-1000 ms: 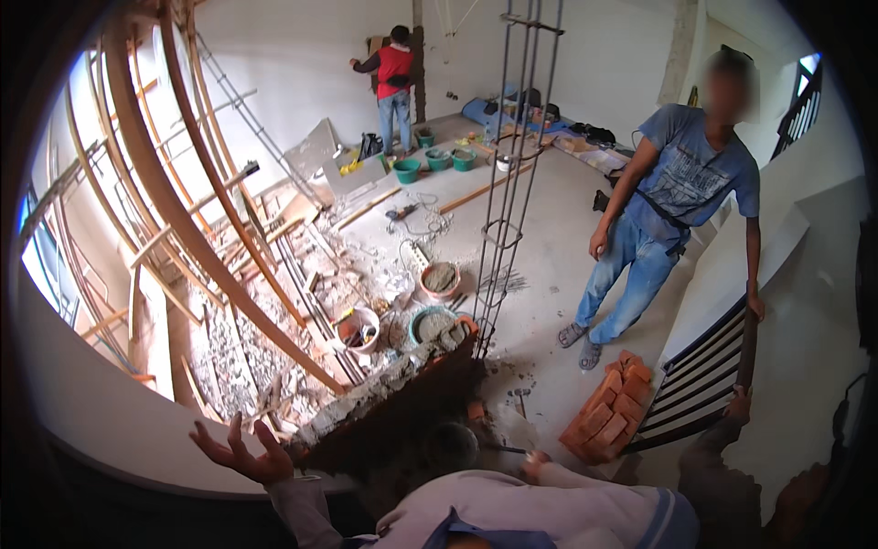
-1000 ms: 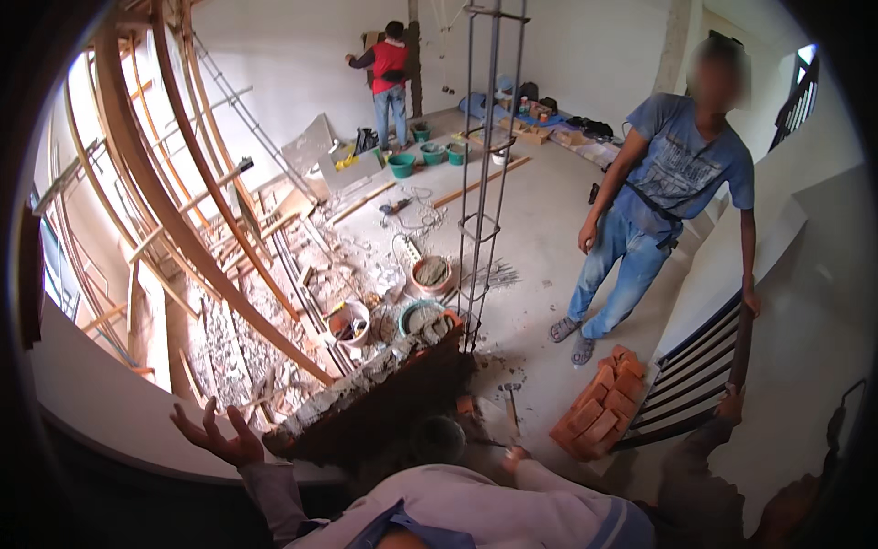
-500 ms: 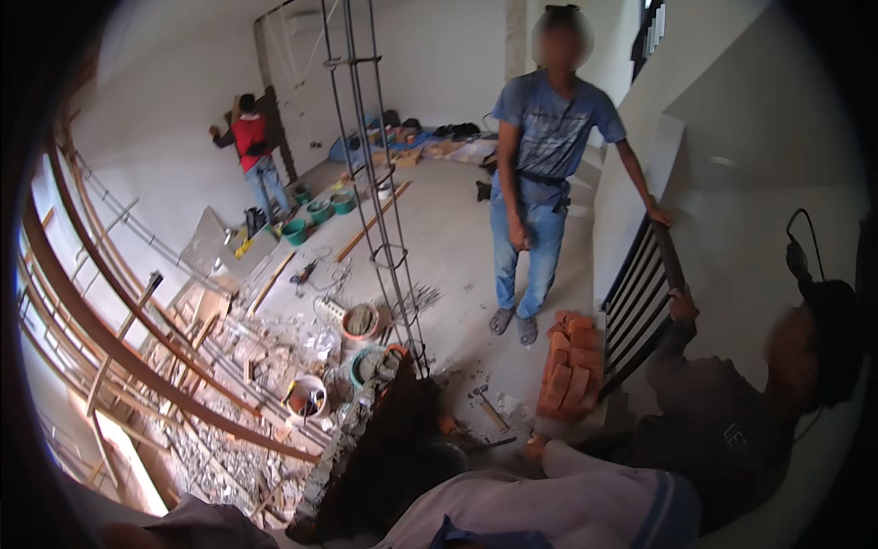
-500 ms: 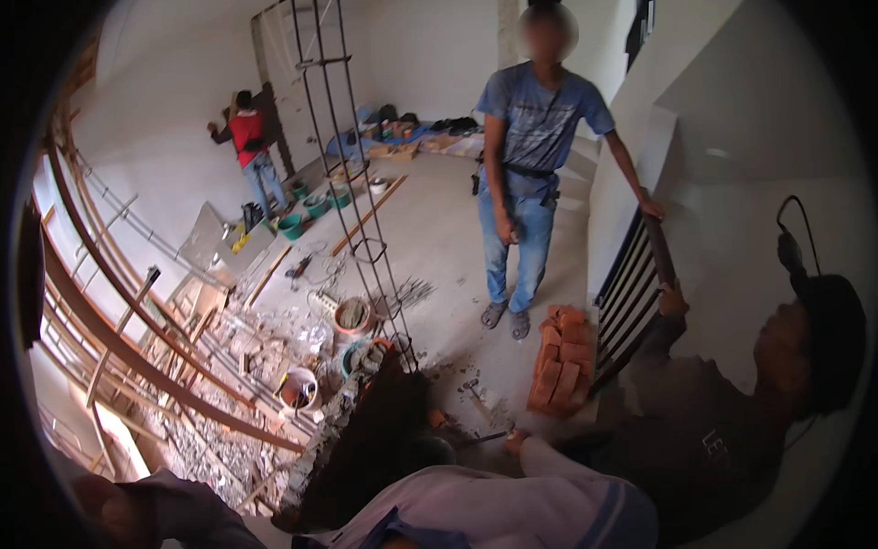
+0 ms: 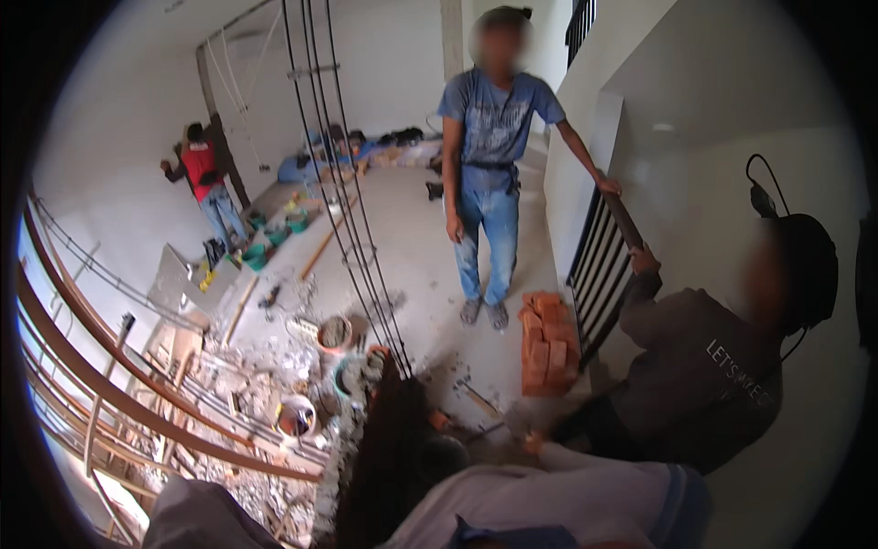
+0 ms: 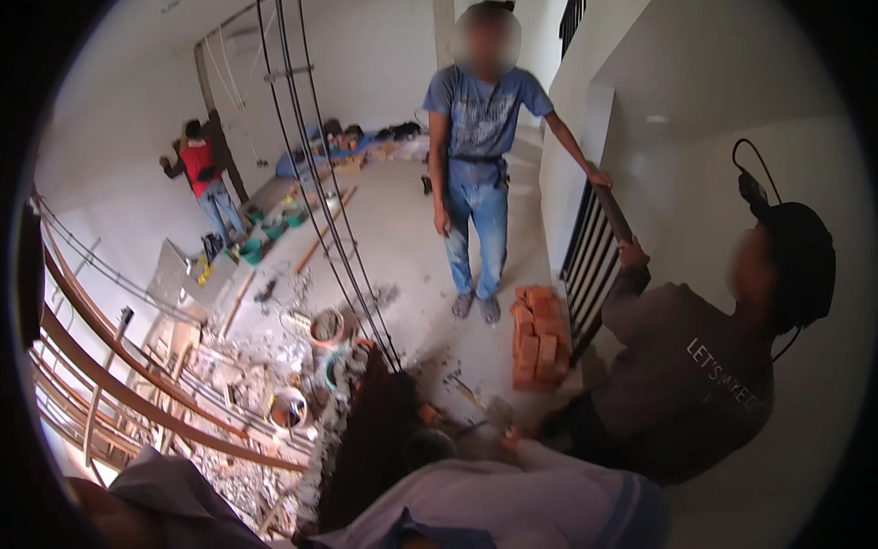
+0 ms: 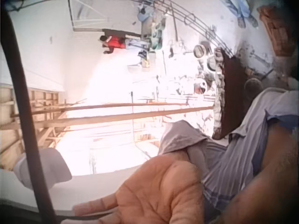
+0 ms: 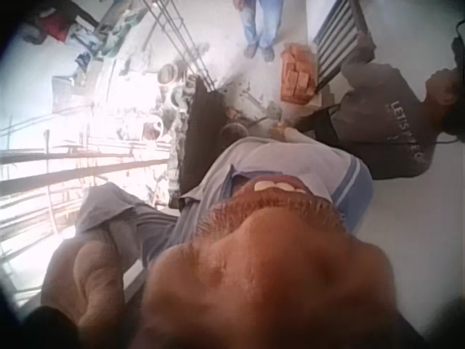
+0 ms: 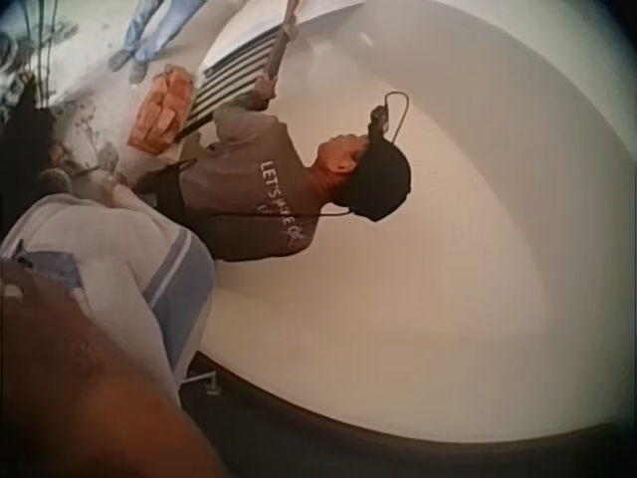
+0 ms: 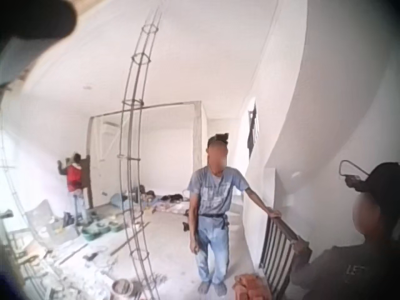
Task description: The person builds a brick wall by applying mortar with a trowel, placing individual bricks on the mortar bed, and using a hammer to tap them into alignment.
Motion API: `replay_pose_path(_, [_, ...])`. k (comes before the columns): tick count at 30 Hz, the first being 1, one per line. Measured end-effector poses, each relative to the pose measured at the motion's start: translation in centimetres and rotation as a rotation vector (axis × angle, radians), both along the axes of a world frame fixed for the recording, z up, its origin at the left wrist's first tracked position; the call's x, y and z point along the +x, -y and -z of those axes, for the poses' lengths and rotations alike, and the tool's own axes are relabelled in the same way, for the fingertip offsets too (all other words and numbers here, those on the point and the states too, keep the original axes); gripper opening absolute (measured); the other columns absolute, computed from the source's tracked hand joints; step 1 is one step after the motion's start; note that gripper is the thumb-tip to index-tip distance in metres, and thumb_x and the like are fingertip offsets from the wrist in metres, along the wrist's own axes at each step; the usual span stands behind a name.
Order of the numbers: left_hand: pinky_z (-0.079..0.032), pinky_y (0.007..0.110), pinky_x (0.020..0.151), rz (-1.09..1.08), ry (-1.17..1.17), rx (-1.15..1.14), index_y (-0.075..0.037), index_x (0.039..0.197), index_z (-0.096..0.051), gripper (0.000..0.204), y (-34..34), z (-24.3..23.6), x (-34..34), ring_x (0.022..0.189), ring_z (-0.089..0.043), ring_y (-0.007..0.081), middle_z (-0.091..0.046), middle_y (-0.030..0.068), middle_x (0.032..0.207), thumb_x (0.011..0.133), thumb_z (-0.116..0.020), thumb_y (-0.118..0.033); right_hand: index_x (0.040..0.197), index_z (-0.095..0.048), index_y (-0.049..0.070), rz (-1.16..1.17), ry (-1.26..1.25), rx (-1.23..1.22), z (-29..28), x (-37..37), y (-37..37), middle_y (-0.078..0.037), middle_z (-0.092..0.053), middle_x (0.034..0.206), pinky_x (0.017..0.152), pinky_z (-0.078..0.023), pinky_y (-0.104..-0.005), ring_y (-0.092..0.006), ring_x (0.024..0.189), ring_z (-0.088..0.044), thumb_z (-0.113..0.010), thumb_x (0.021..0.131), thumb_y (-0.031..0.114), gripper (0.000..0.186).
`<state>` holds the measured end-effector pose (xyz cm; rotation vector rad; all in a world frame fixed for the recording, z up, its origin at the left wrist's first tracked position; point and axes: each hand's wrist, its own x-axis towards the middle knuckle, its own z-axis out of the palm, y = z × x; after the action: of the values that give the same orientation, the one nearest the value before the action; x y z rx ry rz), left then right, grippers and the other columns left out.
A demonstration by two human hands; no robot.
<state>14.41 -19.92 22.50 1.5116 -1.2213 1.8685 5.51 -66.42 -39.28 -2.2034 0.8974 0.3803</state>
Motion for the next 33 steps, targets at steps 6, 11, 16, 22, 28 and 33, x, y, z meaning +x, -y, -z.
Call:
replay_pose_path(6, [-0.031, 0.053, 0.107, -0.149, -0.158, -0.042, -0.005, 0.133, -0.043, 0.051, -2.4, 5.7, 0.5, 0.125, -0.04, 0.0319, -0.042, 0.015, 0.135, 0.092, -0.051, -0.035, 0.123, -0.056, 0.003, -0.095, -0.012, 0.058, -1.0, 4.8, -2.0, -0.02, -0.063, 0.113, 0.088, -0.048, -0.0418, -0.0328, 0.104, -0.06, -0.071, 0.066, 0.038, 0.069])
replay_pose_path(11, [-0.031, 0.053, 0.107, -0.12, -0.249, -0.121, -0.006, 0.134, -0.042, 0.052, -2.1, 9.2, 1.4, 0.126, -0.038, 0.0319, -0.041, 0.0145, 0.137, 0.092, -0.051, -0.036, 0.122, -0.056, 0.003, 0.003, -0.014, 0.06, -2.9, 6.9, 0.6, -0.02, -0.063, 0.111, 0.087, -0.048, -0.042, -0.0325, 0.102, -0.061, -0.071, 0.066, 0.038, 0.067])
replay_pose_path(16, [-0.03, 0.053, 0.107, -0.176, -0.248, -0.145, -0.007, 0.134, -0.042, 0.053, -1.7, 9.9, 0.8, 0.127, -0.037, 0.0319, -0.04, 0.014, 0.138, 0.091, -0.052, -0.037, 0.121, -0.056, 0.003, -0.053, -0.043, 0.084, -1.4, 6.5, -0.3, -0.019, -0.063, 0.11, 0.085, -0.048, -0.0422, -0.0322, 0.101, -0.061, -0.071, 0.067, 0.037, 0.066])
replay_pose_path(22, [-0.029, 0.054, 0.108, -0.135, -0.222, -0.118, -0.009, 0.135, -0.041, 0.054, -1.4, 7.8, 0.6, 0.129, -0.035, 0.0318, -0.038, 0.0135, 0.139, 0.091, -0.052, -0.038, 0.121, -0.056, 0.003, -0.09, -0.095, 0.15, 2.5, -0.6, -2.7, -0.019, -0.063, 0.108, 0.084, -0.049, -0.0425, -0.0319, 0.099, -0.061, -0.071, 0.067, 0.036, 0.065])
replay_pose_path(28, [-0.028, 0.054, 0.108, 0.03, -0.207, -0.064, -0.01, 0.136, -0.04, 0.056, 1.3, 5.8, 2.0, 0.13, -0.033, 0.0318, -0.037, 0.0129, 0.141, 0.091, -0.052, -0.04, 0.12, -0.056, 0.003, 0.016, -0.034, 0.149, 3.0, -6.0, -1.9, -0.019, -0.064, 0.106, 0.082, -0.049, -0.0428, -0.0316, 0.097, -0.061, -0.071, 0.068, 0.036, 0.063])
replay_pose_path(33, [-0.027, 0.054, 0.109, 0.122, -0.171, -0.031, -0.011, 0.137, -0.039, 0.057, 2.0, 3.9, 1.9, 0.131, -0.031, 0.0318, -0.035, 0.0124, 0.142, 0.09, -0.053, -0.041, 0.119, -0.057, 0.003, 0.1, -0.009, 0.204, 0.5, -5.4, -2.4, -0.019, -0.064, 0.105, 0.081, -0.05, -0.043, -0.0313, 0.096, -0.061, -0.072, 0.068, 0.035, 0.062])
